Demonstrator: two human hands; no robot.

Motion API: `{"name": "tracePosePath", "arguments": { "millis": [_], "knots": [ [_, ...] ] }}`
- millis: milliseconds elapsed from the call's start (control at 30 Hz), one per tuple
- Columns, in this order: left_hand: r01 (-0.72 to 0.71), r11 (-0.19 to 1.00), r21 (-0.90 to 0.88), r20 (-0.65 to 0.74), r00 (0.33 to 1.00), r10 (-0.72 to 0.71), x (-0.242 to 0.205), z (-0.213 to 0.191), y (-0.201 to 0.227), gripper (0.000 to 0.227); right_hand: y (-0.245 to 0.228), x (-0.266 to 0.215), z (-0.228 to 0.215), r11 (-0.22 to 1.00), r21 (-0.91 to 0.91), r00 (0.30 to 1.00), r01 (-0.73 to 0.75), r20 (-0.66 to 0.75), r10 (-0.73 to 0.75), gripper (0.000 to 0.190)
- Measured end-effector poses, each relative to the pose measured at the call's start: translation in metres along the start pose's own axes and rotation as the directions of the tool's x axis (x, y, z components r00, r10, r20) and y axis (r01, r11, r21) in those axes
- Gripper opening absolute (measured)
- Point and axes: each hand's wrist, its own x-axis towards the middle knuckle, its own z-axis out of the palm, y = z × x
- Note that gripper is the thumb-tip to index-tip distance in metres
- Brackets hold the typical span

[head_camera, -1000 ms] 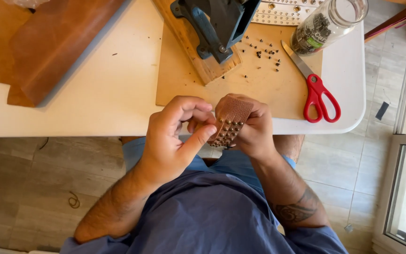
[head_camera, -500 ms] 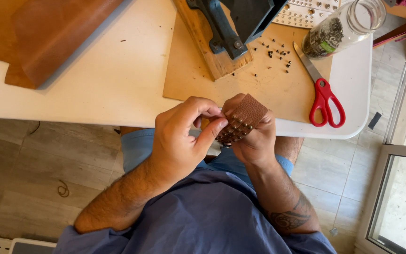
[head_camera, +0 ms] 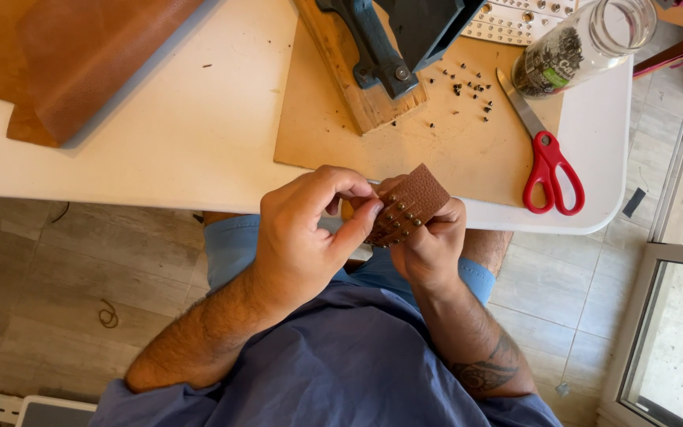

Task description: Manually inserting metal studs into pre-punched holes in a leather strap at a workshop table.

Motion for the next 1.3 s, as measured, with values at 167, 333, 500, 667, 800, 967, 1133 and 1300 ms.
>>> {"name": "tracePosePath", "arguments": {
  "millis": [167,333,500,667,800,967,1133,1300],
  "knots": [
    [-0.026,0.999,0.044,-0.006,1.0,0.026,0.002,0.002,0.002,0.014,0.008,-0.007,-0.019,0.98,0.2,1.0,-0.02,-0.017,0.024,0.023],
    [-0.053,0.995,0.084,0.006,0.999,0.053,-0.001,0.006,0.002,0.013,0.014,-0.011,-0.037,1.0,-0.011,1.0,0.012,0.014,-0.012,0.036],
    [-0.066,0.993,0.099,0.007,0.998,0.065,-0.002,0.007,-0.002,0.007,0.015,-0.011,-0.035,0.996,-0.08,0.998,0.046,0.04,-0.043,0.025],
    [-0.077,0.991,0.109,-0.002,0.997,0.078,-0.003,0.008,-0.002,0.007,0.009,-0.008,-0.017,0.992,-0.118,0.999,0.043,0.026,-0.041,0.026],
    [-0.109,0.98,0.168,-0.006,0.994,0.112,-0.002,0.01,-0.001,0.007,0.013,-0.011,-0.02,0.99,-0.139,0.999,0.03,-0.027,-0.034,0.023],
    [-0.104,0.981,0.165,-0.006,0.994,0.107,-0.002,0.01,0.0,0.007,0.009,-0.009,-0.007,0.996,-0.089,0.998,0.012,-0.062,-0.018,0.019],
    [-0.08,0.984,0.157,-0.001,0.997,0.081,0.0,0.009,0.002,0.009,0.004,-0.004,0.008,0.998,-0.061,0.999,0.005,-0.051,-0.008,0.015],
    [-0.06,0.992,0.11,0.032,0.998,0.057,0.004,0.007,0.005,0.009,-0.002,-0.001,0.013,0.994,-0.101,0.999,-0.033,-0.03,0.03,0.015]
  ]
}}
